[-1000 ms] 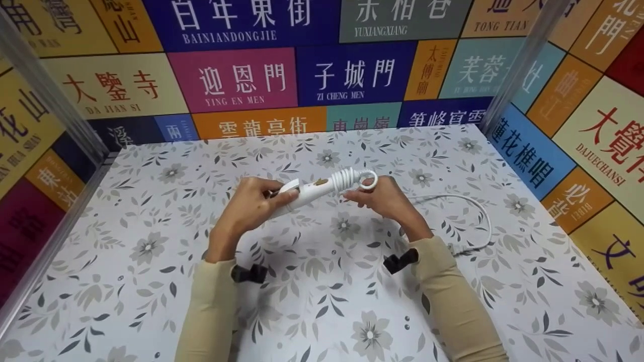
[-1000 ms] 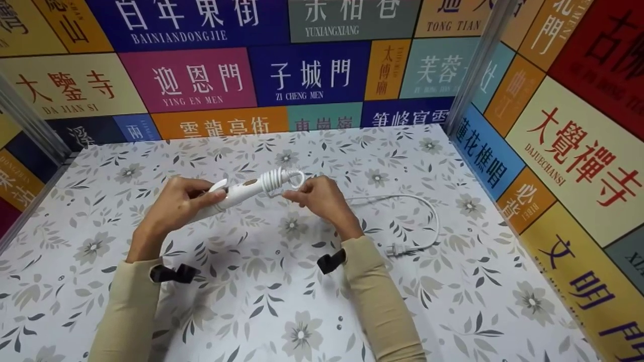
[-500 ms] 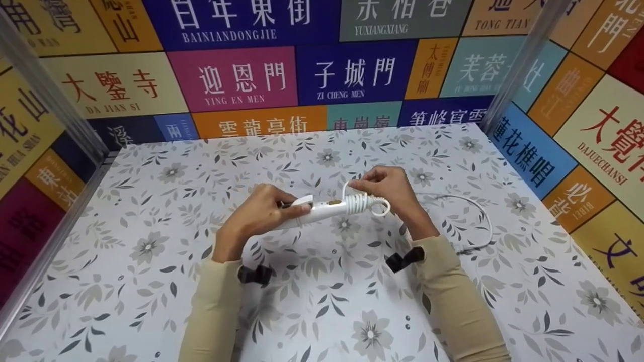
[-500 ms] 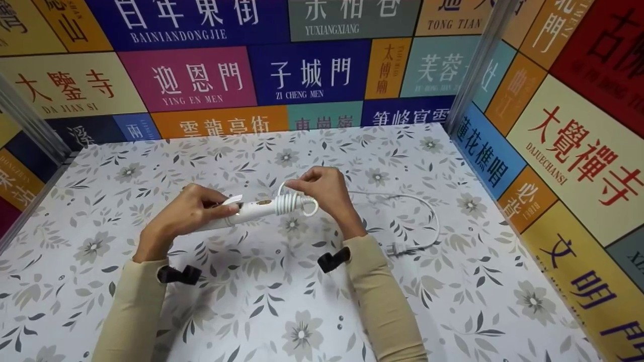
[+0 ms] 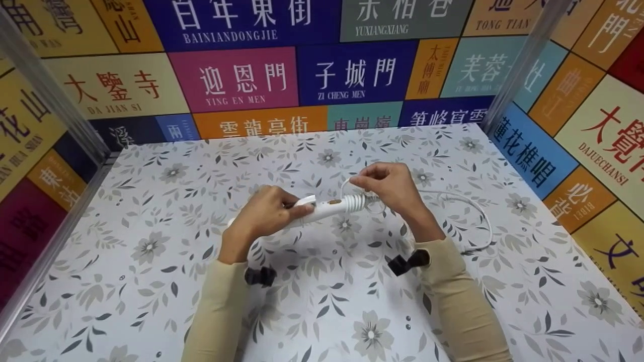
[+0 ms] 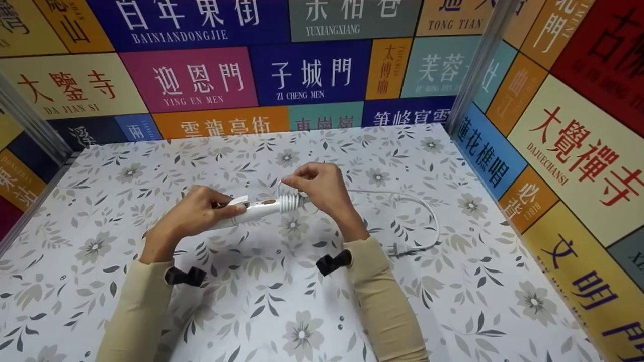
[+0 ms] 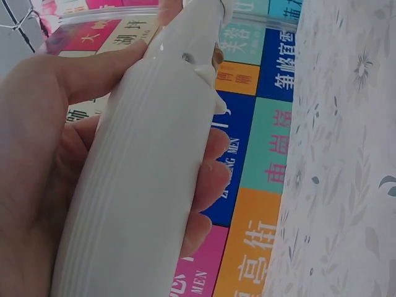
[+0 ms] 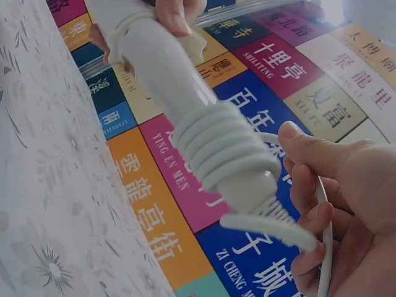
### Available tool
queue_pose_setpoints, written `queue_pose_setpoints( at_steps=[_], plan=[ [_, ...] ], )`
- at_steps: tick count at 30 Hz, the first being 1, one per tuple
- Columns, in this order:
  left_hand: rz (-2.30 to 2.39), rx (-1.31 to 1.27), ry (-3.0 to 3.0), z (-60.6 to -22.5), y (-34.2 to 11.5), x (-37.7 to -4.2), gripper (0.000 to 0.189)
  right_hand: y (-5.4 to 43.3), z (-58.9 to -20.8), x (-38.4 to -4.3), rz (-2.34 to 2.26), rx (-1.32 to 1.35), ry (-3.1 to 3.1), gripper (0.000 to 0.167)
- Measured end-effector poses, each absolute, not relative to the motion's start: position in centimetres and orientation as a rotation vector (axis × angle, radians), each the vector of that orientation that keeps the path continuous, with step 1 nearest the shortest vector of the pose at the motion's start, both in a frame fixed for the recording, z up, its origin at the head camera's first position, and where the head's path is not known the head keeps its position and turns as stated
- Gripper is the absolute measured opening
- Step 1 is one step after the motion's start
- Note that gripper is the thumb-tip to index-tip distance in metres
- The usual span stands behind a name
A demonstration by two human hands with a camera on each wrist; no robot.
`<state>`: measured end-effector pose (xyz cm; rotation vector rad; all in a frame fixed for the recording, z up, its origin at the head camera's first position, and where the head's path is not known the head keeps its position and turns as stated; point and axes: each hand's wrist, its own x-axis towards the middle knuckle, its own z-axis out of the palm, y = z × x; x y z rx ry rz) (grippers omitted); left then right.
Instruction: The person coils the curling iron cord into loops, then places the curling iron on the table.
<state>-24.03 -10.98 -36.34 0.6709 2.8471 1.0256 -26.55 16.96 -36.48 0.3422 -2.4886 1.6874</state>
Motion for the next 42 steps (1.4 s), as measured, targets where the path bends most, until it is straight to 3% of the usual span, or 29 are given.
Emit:
queue_pose_setpoints(
  at_steps=[18, 42],
  plan=[
    [1.098, 0.426, 2.957, -36.1, -11.1, -24.1, 0.037, 16.3, -35.2, -25.3, 1.617, 0.464, -2.502, 0.018],
    [1.185, 0.357, 3.137, -35.7, -11.3, -23.9, 0.037, 16.0, -35.7, -25.2, 1.659, 0.655, -2.517, 0.018]
  ],
)
